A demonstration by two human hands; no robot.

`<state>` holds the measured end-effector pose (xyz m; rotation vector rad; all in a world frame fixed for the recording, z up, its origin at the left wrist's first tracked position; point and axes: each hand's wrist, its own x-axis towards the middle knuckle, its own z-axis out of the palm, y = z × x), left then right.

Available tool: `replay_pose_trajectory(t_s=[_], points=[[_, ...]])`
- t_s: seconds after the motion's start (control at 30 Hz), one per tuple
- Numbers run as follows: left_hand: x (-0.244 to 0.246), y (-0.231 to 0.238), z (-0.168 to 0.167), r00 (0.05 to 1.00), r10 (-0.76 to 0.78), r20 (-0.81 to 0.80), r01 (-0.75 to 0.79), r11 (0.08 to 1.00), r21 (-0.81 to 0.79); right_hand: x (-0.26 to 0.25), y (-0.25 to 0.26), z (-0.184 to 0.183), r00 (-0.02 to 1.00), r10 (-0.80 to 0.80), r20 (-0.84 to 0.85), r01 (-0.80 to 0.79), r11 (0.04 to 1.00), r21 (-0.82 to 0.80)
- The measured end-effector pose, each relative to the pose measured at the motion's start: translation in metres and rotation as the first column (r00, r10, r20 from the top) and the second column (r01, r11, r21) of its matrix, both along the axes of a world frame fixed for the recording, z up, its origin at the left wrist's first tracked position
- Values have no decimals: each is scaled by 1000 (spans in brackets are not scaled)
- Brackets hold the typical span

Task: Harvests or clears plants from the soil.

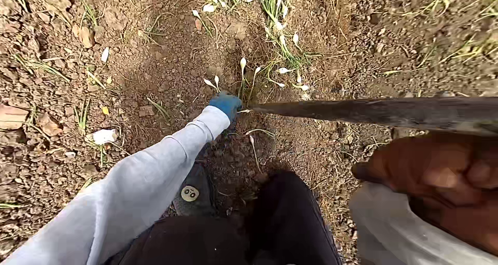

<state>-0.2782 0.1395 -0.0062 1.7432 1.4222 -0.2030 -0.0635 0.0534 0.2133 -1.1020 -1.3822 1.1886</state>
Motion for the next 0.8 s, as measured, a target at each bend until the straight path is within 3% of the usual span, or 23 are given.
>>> replay_pose_trajectory(t_s=[0.07, 0.13, 0.2, 0.3, 0.43, 0.63, 0.73, 0.8], points=[[-8, -3, 6, 998, -55, -17, 56, 998, 35, -26, -5, -80, 964, -102, 247, 117, 992, -44], [-9, -5, 10, 986, -129, -102, 135, 989, 54, -37, -28, -166, 832, 58, 552, 117, 953, -278], [0, -9, -3, 975, -174, -139, 182, 982, 47, -44, -41, -203, 731, 247, 636, 107, 879, -464], [5, -6, -16, 976, -153, -152, 156, 988, 3, -38, -44, -204, 727, 285, 624, 66, 876, -477], [4, 3, -4, 965, -180, -192, 169, 983, -70, -26, -42, -205, 748, 257, 611, 67, 888, -455], [-4, -15, 55, 929, -297, -220, 328, 938, 115, -30, -50, -205, 774, 232, 590, 72, 893, -445], [40, -40, 61, 795, -522, -309, 530, 845, -66, -23, -65, -200, 817, 184, 546, 109, 881, -461], [70, -64, 35, 824, -524, -216, 468, 844, -260, -10, -73, -185, 855, 88, 512, 158, 895, -417]])
